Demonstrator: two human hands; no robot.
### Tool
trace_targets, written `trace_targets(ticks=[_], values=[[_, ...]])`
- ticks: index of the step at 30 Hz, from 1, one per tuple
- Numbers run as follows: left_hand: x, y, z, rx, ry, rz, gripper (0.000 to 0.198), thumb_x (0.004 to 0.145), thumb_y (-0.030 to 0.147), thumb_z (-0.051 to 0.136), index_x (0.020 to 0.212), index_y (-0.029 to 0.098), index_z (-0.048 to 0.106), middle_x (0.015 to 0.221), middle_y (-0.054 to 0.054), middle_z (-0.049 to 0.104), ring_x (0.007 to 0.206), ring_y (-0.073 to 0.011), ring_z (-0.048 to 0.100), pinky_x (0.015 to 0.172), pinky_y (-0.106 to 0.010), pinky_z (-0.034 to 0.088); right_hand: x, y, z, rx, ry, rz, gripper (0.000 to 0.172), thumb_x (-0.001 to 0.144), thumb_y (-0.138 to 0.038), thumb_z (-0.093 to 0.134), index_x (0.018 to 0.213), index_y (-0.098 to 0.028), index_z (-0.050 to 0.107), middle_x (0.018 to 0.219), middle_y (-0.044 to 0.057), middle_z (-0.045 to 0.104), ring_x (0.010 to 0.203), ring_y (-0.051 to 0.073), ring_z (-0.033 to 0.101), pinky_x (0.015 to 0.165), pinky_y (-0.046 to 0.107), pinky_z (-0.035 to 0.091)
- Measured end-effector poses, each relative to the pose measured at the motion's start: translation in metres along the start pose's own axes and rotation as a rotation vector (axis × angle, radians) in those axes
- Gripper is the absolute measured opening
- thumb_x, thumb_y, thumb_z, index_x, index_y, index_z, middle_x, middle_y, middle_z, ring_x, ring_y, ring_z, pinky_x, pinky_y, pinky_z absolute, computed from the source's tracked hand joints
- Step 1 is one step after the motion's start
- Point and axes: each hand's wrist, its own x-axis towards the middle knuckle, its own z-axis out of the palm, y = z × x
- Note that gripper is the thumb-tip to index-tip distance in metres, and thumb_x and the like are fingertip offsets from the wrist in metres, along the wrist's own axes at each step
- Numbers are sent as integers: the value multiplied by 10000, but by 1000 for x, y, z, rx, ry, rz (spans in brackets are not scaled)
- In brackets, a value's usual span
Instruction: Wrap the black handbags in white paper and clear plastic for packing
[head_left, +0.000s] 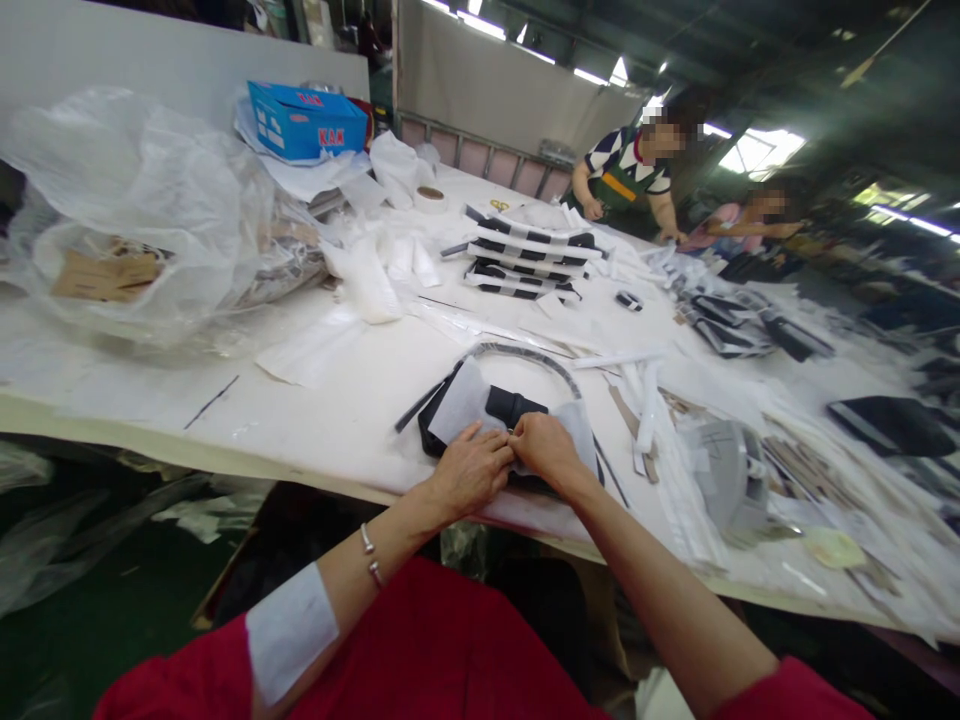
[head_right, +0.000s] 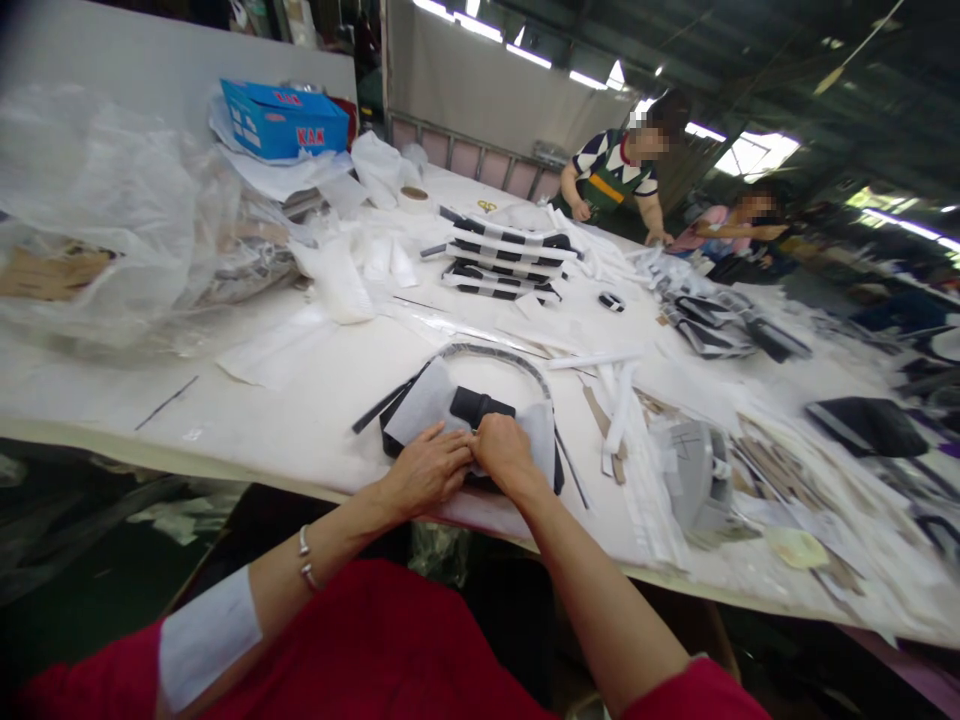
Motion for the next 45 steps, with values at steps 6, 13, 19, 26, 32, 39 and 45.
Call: trace_targets(ticks=[6, 13, 19, 26, 32, 39, 45], values=[[-3, -2, 3, -2, 8, 22, 258, 964, 222, 473, 1192, 208, 592, 1308, -62, 619, 1269, -226, 527, 1131, -473, 330, 6, 0, 4, -79, -16, -14, 251, 843, -324, 571, 861, -186, 780, 895, 137, 763, 855, 253, 708, 680, 291, 475], [-3, -1, 6, -5, 45, 7, 223, 963, 237, 481, 1138, 202, 615, 1238, -74, 616, 1162, -208, 572, 1119, -466, 344, -5, 12, 1, -184, 21, -312, 206, 885, -181, 550, 957, -196, 741, 985, 86, 738, 988, 212, 637, 830, 277, 457], [-3, -4, 1, -53, 83, 22, 204, 959, 224, 489, 1099, 209, 637, 1167, -57, 653, 1126, -196, 593, 1101, -465, 366, -13, 26, 4, -169, 154, -457, 230, 950, -190, 498, 1013, -194, 719, 1006, 87, 716, 997, 203, 627, 913, 320, 465], [-6, -10, 3, -28, 145, 72, 272, 973, 241, 491, 1231, 219, 576, 1255, -66, 648, 1181, -178, 592, 1094, -416, 385, -32, 78, 19, -83, 291, -496, 322, 971, -279, 492, 1239, -190, 646, 1292, 117, 653, 1234, 243, 579, 1097, 484, 383], [-6, -4, -5, 57, 87, 74, 467, 961, 318, 533, 1383, 153, 418, 1276, -120, 640, 1180, -209, 605, 1063, -411, 420, -44, 90, 51, -43, 454, -529, 349, 1000, -259, 437, 1290, -186, 617, 1378, 107, 595, 1338, 243, 491, 1154, 518, 305], [44, -4, -62, 282, 54, -87, 331, 967, 403, 502, 1184, 168, 586, 1330, -145, 591, 1051, -245, 665, 893, -375, 521, -40, 97, 59, 38, 537, -562, 383, 1009, -260, 401, 1341, -188, 578, 1392, 116, 581, 1336, 240, 494, 1143, 532, 337], [28, -58, -32, 400, 35, -219, 451, 958, 439, 478, 1360, 239, 527, 1479, -132, 481, 1379, -319, 425, 1081, -576, 371, -42, 110, 71, 62, 542, -592, 432, 1002, -314, 426, 1412, -206, 505, 1447, 104, 529, 1378, 229, 441, 1164, 517, 318]])
